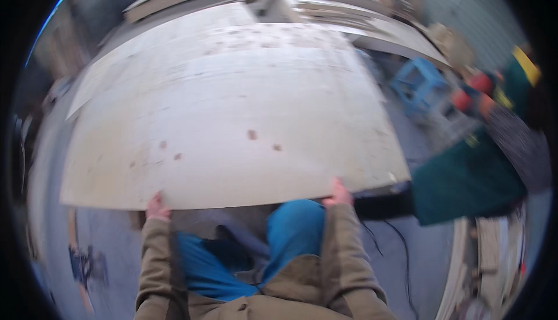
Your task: The person holds a large plywood sheet while a coworker drills pilot holes. The person then uses a jigsaw to cut along marked lines on the plywood, following the pre-drilled holes.
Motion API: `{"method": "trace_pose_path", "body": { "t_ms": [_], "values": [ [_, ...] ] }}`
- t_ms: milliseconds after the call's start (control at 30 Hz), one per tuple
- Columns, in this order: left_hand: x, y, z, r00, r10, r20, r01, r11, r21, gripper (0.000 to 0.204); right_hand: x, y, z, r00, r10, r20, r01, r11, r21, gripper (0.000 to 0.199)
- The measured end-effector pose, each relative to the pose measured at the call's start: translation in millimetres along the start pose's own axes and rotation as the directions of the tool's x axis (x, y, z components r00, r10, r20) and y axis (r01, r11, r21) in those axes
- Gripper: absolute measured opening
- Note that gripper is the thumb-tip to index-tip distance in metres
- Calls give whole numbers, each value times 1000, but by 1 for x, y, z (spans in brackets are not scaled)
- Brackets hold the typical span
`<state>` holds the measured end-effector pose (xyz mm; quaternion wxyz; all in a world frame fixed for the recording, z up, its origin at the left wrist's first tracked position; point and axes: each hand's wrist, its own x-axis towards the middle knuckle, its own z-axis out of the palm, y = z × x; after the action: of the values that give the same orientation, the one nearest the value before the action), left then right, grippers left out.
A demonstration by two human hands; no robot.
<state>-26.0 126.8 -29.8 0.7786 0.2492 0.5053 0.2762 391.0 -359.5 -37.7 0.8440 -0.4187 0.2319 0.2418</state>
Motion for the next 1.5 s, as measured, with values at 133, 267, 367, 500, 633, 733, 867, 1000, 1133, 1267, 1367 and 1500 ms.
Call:
{"method": "trace_pose_path", "body": {
  "t_ms": [133, 267, 367, 500, 633, 733, 867, 1000, 1133, 1267, 1367, 1500],
  "values": [
    [-11, -14, 7, 995, 65, -76, -76, 986, -151, 14, -8, -24, -13, 987, -40, 158, 20, 992, 126, 46],
    [-22, -24, 26, 956, 74, -285, -138, 967, -212, 23, -6, -42, -18, 986, -160, -47, 164, 983, 89, 51],
    [-33, -19, 23, 943, 58, -327, -143, 959, -244, 26, -12, -30, -15, 909, -289, 301, 382, 866, -322, 35],
    [-25, -7, 1, 996, 68, -64, -73, 995, -74, 29, -50, -29, -7, 662, -504, 555, 497, -259, -828, 23],
    [7, 22, -51, 988, 35, 151, -23, 996, -81, 36, -66, 3, 35, 936, -348, 47, 302, 728, -616, 33],
    [52, 39, -86, 988, 145, 43, -134, 971, -199, 38, -70, 23, 64, 994, -72, -85, 81, 991, 110, 31],
    [103, 85, -148, 985, 144, 97, -128, 979, -159, 40, -83, 55, 88, 997, 54, -60, -45, 988, 146, 26],
    [134, 134, -181, 993, 116, 35, -109, 981, -160, 38, -92, 81, 114, 987, 152, 59, -158, 981, 115, 29],
    [133, 150, -172, 997, 72, 29, -69, 994, -88, 42, -89, 90, 133, 965, 247, 87, -255, 963, 90, 31],
    [102, 130, -158, 992, 104, -72, -107, 993, -45, 52, -83, 88, 130, 949, 293, 117, -296, 955, 13, 33],
    [78, 113, -158, 990, 120, -73, -129, 984, -125, 53, -80, 80, 116, 925, 341, 171, -335, 940, -63, 28],
    [55, 112, -164, 995, 20, 100, -16, 999, -38, 49, -75, 56, 99, 889, 413, 196, -379, 906, -189, 30]
  ]
}}
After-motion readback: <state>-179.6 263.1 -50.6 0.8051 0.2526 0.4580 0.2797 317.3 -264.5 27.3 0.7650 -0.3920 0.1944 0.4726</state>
